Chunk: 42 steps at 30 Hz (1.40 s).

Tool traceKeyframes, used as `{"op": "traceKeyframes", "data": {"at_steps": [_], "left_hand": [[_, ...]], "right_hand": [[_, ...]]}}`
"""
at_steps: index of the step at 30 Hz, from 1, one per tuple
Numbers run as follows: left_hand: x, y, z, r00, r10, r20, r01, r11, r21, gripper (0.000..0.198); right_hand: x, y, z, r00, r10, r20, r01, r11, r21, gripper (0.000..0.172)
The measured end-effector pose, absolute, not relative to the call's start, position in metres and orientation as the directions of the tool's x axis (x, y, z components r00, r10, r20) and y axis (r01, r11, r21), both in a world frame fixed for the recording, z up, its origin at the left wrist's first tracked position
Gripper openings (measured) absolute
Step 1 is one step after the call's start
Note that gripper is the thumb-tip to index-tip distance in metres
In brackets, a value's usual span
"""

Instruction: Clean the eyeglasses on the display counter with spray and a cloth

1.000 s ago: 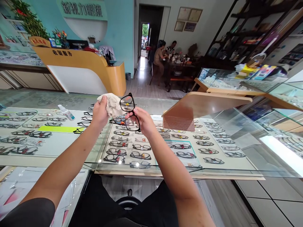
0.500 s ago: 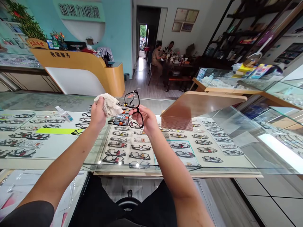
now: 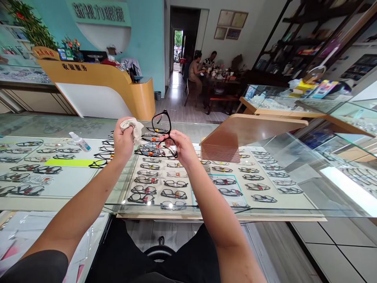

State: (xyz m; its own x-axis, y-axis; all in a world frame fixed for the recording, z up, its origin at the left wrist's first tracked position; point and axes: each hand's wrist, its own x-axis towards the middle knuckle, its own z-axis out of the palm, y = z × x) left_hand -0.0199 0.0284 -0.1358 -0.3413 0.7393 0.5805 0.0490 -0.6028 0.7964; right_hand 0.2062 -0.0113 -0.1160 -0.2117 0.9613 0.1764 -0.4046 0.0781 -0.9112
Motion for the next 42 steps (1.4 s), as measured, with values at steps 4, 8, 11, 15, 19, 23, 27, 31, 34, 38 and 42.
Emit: {"op": "traceKeyframes", "data": {"at_steps": [4,8,11,15,19,23,27,31,34,38,42], "left_hand": [[-0.019,0.018,-0.133,-0.214,0.724,0.656,0.142,-0.641,0.754,0.028],[-0.019,0.01,-0.131,-0.052,0.6,0.798,0.318,-0.748,0.583,0.03],[-0.018,0.007,-0.131,0.031,0.532,0.846,0.401,-0.782,0.477,0.049],[-0.017,0.006,-0.134,0.097,0.56,0.822,0.452,-0.761,0.465,0.079],[-0.017,0.006,-0.138,0.174,0.508,0.844,0.502,-0.783,0.368,0.102],[-0.016,0.005,-0.139,0.156,0.456,0.876,0.55,-0.777,0.306,0.102],[-0.015,0.005,-0.142,0.145,0.411,0.9,0.542,-0.794,0.275,0.099],[-0.015,0.007,-0.145,0.124,0.337,0.933,0.568,-0.795,0.212,0.098],[-0.017,0.009,-0.147,0.08,0.25,0.965,0.586,-0.795,0.158,0.097],[-0.019,0.01,-0.149,-0.073,0.235,0.969,0.586,-0.776,0.232,0.096],[-0.02,0.015,-0.152,-0.18,0.314,0.932,0.6,-0.716,0.357,0.099]], "right_hand": [[0.207,-0.01,-0.115,-0.161,0.967,0.199,-0.352,0.133,-0.927,0.038],[0.21,-0.007,-0.116,-0.166,0.956,0.244,-0.296,0.188,-0.937,0.032],[0.216,-0.006,-0.116,-0.222,0.938,0.265,-0.218,0.218,-0.951,0.03],[0.229,-0.008,-0.113,-0.335,0.911,0.239,-0.133,0.206,-0.97,0.024],[0.239,-0.011,-0.109,-0.464,0.865,0.19,-0.046,0.191,-0.981,0.024],[0.241,-0.013,-0.105,-0.501,0.844,0.193,-0.037,0.202,-0.979,0.025],[0.238,-0.015,-0.102,-0.449,0.852,0.27,-0.023,0.292,-0.956,0.032],[0.234,-0.013,-0.107,-0.263,0.847,0.462,0.03,0.486,-0.874,0.037],[0.228,-0.013,-0.115,-0.039,0.698,0.715,0.168,0.71,-0.684,0.041],[0.22,-0.014,-0.125,0.001,0.506,0.862,0.466,0.763,-0.449,0.062],[0.214,-0.012,-0.134,-0.013,0.399,0.917,0.636,0.711,-0.3,0.077]]}}
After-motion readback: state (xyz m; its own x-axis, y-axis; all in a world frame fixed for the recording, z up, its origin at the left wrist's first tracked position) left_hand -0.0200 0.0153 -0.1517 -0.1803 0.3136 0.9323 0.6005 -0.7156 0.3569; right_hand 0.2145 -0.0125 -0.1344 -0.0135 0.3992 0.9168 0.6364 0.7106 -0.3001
